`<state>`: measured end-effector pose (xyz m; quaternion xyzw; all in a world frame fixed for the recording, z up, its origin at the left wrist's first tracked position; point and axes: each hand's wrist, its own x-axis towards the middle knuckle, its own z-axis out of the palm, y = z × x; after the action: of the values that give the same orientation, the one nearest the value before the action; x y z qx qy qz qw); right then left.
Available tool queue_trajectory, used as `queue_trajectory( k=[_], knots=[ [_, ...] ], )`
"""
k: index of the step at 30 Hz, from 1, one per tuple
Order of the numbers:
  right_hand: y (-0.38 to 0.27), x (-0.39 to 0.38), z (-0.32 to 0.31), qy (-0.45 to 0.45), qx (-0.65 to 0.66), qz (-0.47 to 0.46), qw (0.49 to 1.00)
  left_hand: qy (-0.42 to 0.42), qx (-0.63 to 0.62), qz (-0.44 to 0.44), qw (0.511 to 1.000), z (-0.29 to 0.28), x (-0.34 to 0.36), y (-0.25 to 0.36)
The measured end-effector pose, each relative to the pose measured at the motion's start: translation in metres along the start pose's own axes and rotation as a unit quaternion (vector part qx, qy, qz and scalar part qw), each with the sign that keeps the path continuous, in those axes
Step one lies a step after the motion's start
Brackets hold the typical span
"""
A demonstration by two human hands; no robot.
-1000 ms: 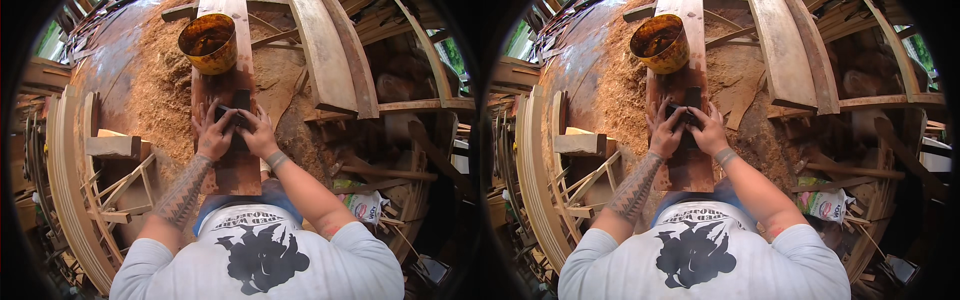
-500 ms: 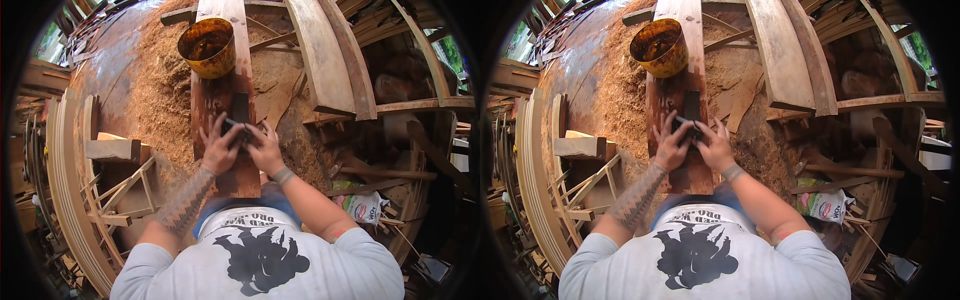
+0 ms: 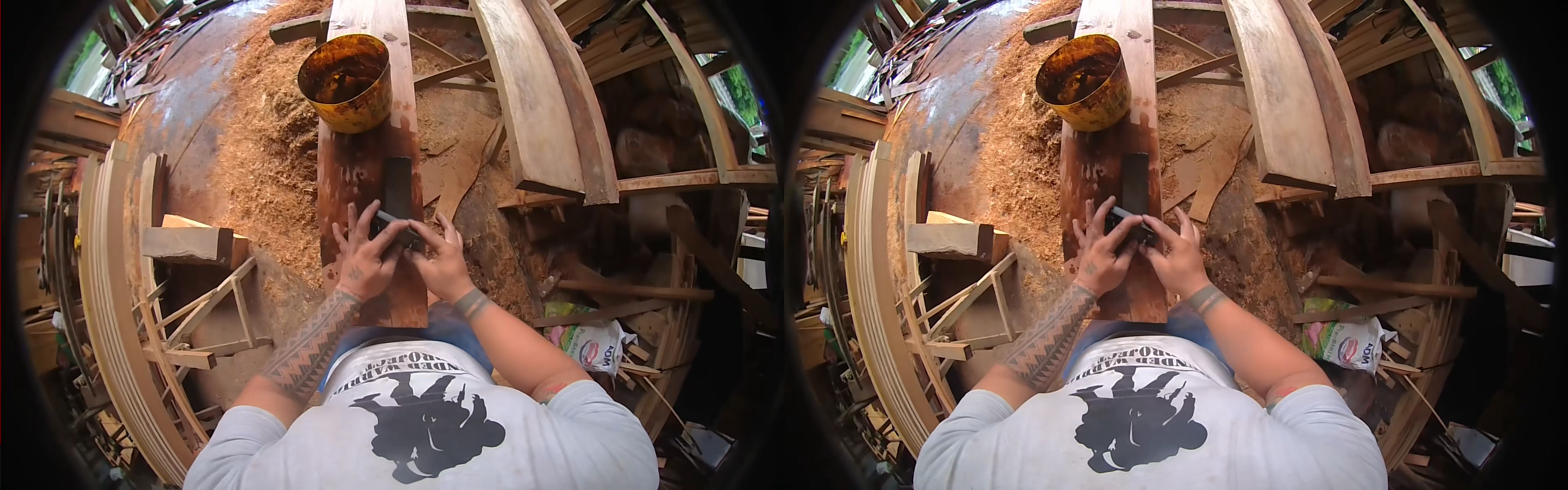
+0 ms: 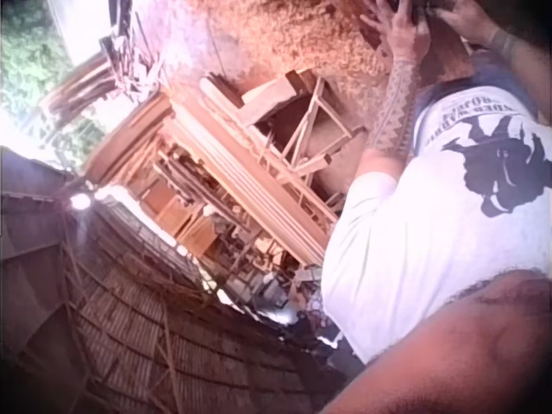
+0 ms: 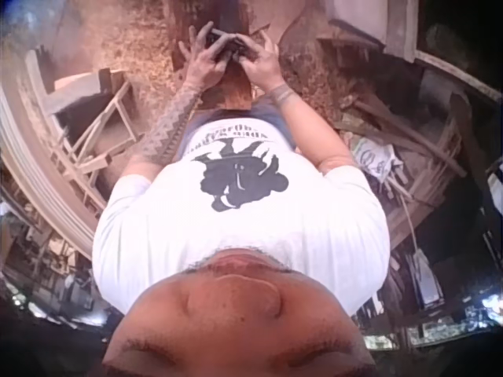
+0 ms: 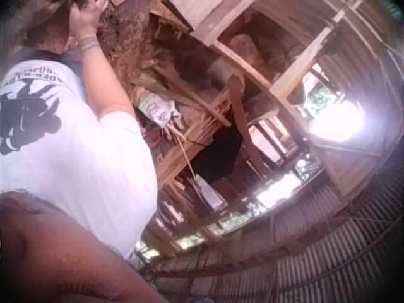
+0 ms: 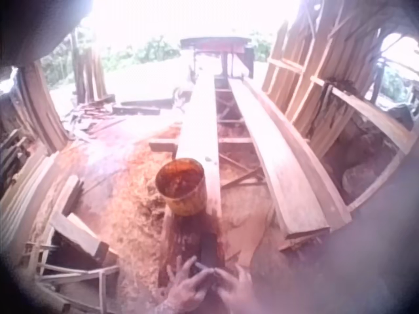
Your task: The person sharpens a metal blade by hand using a flat whetstone placed on a wooden beam, checking the edge of the blade between several rounds of sharpening.
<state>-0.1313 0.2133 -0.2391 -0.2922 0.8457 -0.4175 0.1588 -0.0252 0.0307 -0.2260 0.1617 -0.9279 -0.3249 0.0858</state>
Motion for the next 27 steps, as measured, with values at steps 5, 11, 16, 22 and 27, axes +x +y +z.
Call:
queue_trajectory(
  k=[5,11,16,22,27],
  knots=[
    [-0.018,0.053,0.017,0.044,0.012,-0.009,0.999,0.029,0.037,-0.006,0.999,-0.017,0.050,-0.028],
    [-0.033,0.062,0.005,0.049,-0.050,-0.043,0.997,0.003,0.014,-0.004,1.000,-0.024,0.050,-0.037],
    [-0.032,0.081,-0.011,-0.008,-0.101,-0.124,0.987,-0.005,0.027,0.017,0.999,-0.033,0.057,-0.031],
    [-0.033,0.079,-0.017,-0.016,-0.027,-0.098,0.995,-0.055,-0.161,-0.005,0.985,-0.058,0.073,-0.024],
    [-0.052,0.060,-0.067,-0.267,0.407,0.327,0.810,-0.132,-0.469,-0.145,0.861,-0.088,0.063,-0.006]
  ],
)
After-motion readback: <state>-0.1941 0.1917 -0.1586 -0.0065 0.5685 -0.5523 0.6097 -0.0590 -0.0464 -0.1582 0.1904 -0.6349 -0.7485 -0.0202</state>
